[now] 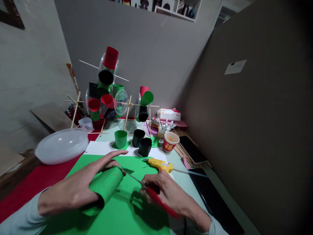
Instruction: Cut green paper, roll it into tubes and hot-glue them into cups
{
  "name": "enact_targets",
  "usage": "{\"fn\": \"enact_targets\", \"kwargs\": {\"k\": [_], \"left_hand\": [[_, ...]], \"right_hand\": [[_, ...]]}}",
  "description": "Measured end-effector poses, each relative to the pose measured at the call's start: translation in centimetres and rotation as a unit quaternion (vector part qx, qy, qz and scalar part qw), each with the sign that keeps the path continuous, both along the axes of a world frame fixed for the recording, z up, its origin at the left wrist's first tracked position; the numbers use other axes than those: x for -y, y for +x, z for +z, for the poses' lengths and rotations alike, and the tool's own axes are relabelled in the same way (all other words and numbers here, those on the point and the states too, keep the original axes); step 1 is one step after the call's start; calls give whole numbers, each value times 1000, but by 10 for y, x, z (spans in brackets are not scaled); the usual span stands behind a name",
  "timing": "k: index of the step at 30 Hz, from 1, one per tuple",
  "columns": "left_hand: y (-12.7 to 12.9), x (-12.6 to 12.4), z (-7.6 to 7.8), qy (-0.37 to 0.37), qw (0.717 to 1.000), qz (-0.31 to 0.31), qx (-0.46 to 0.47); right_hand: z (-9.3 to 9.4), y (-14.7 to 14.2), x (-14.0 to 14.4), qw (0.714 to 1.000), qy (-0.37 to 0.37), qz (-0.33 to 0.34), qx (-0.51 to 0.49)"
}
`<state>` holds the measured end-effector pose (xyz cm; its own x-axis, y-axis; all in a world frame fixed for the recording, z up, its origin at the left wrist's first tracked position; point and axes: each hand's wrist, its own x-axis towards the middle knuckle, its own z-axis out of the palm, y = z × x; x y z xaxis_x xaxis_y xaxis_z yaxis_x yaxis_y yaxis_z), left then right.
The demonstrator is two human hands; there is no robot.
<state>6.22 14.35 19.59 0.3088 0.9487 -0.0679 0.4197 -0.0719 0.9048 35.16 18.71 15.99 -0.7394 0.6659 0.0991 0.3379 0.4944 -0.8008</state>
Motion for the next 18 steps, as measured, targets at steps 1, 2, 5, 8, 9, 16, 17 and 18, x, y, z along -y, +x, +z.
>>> {"fn": "enact_targets", "kwargs": {"k": [1, 2, 5, 8, 9, 16, 17, 18], "left_hand": [[-2, -1, 0, 1, 1000, -6, 0], [-4, -2, 0, 7, 1000, -12, -3], [-8, -6, 1, 55, 998, -11, -27], [-4, -9, -1, 92, 995, 24, 9], [-1, -10, -2, 84, 994, 44, 47], [26, -6, -5, -56, 958, 86, 267], [27, -5, -5, -54, 956, 89, 274], [28, -5, -6, -52, 955, 90, 278]], "right_hand": [[0, -1, 0, 1000, -17, 3, -15], [0, -1, -1, 999, -35, 3, -32], [-3, -2, -3, 993, -90, -4, -81], [-5, 0, -5, 988, -106, -15, -108], [-5, 0, -5, 988, -103, -20, -112], [-4, -4, -2, 993, -34, -56, -94], [-5, -5, -2, 994, -16, -62, -87], [-5, -5, -2, 994, 1, -69, -80]]}}
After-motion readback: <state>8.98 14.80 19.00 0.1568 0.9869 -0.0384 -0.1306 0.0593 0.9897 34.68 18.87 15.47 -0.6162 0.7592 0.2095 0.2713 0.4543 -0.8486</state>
